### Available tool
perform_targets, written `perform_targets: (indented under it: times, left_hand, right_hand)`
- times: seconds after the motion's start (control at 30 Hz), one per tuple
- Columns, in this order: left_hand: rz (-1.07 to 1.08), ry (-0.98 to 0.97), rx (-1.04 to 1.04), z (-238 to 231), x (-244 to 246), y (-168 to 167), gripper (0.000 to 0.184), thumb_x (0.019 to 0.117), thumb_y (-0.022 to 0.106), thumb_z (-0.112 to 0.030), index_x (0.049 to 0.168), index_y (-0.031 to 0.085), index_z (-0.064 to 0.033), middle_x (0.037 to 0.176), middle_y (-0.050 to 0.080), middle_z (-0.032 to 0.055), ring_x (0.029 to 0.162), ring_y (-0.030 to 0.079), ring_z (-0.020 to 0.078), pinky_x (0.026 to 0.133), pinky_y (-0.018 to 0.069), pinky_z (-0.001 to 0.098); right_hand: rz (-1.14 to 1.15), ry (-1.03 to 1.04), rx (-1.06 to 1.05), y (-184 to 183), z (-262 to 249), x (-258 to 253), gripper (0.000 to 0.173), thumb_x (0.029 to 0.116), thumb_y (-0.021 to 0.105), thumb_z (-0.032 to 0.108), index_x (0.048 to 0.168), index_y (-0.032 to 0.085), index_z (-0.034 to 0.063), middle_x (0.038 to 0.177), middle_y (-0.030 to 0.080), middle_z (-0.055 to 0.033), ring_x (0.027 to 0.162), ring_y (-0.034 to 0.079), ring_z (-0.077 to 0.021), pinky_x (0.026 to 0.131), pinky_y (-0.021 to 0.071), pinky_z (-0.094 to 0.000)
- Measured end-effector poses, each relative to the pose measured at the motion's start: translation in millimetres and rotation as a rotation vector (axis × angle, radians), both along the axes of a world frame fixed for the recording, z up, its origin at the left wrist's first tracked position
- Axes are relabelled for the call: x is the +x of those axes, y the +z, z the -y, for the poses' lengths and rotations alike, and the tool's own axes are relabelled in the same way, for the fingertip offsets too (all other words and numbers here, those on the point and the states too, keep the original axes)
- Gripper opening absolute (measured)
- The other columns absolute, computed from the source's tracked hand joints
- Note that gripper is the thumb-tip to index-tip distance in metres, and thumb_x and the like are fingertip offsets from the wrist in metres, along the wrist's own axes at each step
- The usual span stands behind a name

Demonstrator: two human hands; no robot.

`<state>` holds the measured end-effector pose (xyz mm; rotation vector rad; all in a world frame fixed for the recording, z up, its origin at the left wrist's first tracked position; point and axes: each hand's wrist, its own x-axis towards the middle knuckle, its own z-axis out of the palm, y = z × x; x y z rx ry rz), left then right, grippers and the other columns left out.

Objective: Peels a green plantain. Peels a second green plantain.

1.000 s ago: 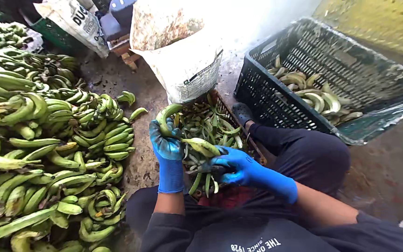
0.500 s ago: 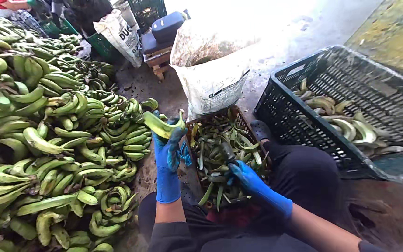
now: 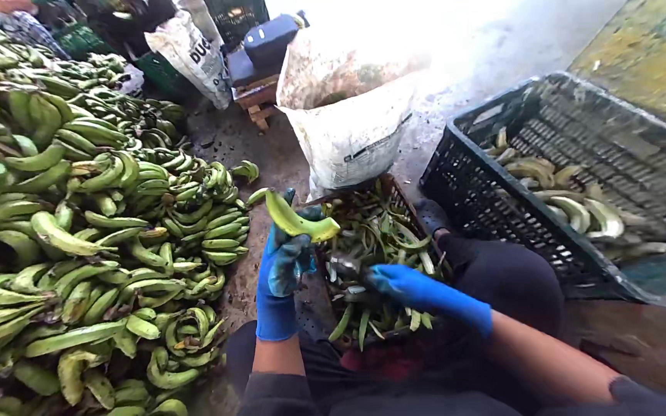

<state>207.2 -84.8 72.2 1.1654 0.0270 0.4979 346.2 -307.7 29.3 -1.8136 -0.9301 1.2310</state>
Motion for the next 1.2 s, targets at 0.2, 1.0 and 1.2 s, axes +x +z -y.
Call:
perform_targets:
  times: [0.2,1.0,1.2]
  left_hand:
    - [-0.046,0.097,-0.208,15.3,40.7,35.5,0.051,0.1012,0.047,-0.052,0.147,0.044,-0.0295,0.107,0.072,0.0043,0.078,0.072,0.0174,0.060,0.0614,0.0312]
    - [-0.087,0.308,-0.015,17.6,70.9,13.3,0.049,0.1067,0.042,-0.036,0.153,0.037,-0.0229,0.122,0.067,0.0071,0.099,0.069,0.0181,0.082,0.0601,0.0358]
    - [-0.049,-0.046,-0.005,17.9,61.3,9.8,0.043,0.0976,0.055,-0.032,0.139,0.052,-0.0190,0.109,0.070,0.0019,0.090,0.068,0.0121,0.078,0.0592,0.0311]
  right_hand:
    - [0.283,-0.153,0.749,49.5,-30.4,92.1,0.058,0.1012,0.049,0.055,0.143,0.058,0.0159,0.123,0.067,-0.0001,0.106,0.066,-0.0108,0.093,0.0568,-0.0327]
    - [1.057,-0.419,0.699,30.3,-52.3,52.4,0.050,0.0979,0.054,0.054,0.134,0.068,0.0237,0.124,0.069,-0.0131,0.105,0.068,-0.0301,0.084,0.0521,-0.0561]
    - [1.088,-0.362,0.764,36.8,-46.0,79.0,0.047,0.0978,0.053,0.051,0.125,0.074,0.0200,0.125,0.070,-0.0149,0.109,0.067,-0.0333,0.090,0.0465,-0.0593]
